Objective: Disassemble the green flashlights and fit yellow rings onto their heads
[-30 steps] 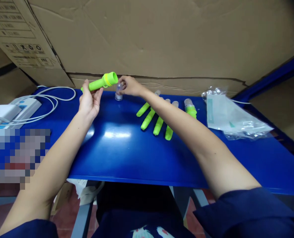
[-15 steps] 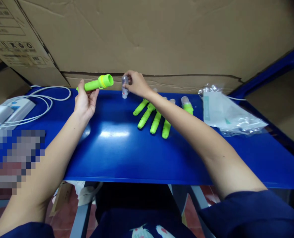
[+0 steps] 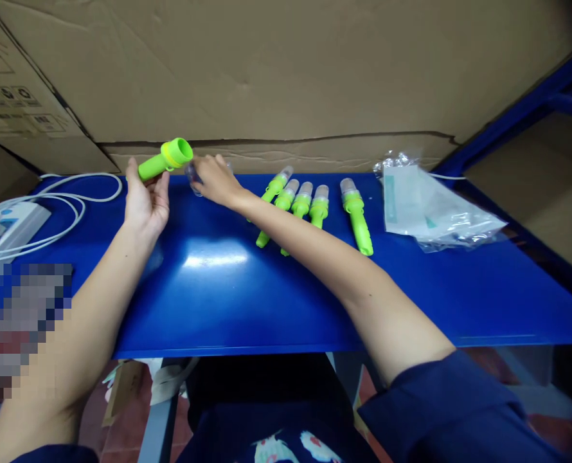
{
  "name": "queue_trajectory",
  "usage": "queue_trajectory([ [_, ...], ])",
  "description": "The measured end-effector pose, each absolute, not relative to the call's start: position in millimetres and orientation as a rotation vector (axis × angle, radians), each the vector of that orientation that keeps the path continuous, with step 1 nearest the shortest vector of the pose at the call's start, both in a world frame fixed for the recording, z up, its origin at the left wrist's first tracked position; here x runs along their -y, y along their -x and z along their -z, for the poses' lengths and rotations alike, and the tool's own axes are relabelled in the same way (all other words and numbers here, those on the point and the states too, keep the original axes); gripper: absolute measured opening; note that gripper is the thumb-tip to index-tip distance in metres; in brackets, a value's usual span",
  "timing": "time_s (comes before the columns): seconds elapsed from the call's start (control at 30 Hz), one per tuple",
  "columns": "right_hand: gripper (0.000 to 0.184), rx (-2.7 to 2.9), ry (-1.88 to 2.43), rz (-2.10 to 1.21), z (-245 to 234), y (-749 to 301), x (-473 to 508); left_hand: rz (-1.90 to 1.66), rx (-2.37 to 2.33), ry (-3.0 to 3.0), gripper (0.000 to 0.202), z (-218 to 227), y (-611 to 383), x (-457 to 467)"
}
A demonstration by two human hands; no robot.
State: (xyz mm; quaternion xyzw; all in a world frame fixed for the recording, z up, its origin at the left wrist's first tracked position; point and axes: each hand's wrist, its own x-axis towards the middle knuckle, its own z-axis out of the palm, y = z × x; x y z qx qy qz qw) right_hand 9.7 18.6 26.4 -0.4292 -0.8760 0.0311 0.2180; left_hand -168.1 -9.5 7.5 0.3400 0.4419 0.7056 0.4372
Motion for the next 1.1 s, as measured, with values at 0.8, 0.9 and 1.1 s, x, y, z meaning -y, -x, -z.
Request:
queue_trajectory([
  [0.8, 0.046, 1.814, 0.882, -1.128, -34.7, -121.0, 36.8, -1.07, -0.967, -1.309, 0.05, -21.6, 104.3, 71.1],
  [0.9, 0.036, 1.697, 1.027, -1.102, -19.8, -145.3, 32.6, -0.95, -1.124, -1.506, 0.047, -17.4, 101.5, 75.5],
  [1.1, 0.014, 1.666, 1.055, -1.063, -9.9, -210.6, 71.0, -0.874, -1.54, -1.904, 0.044, -15.2, 84.6, 84.7],
])
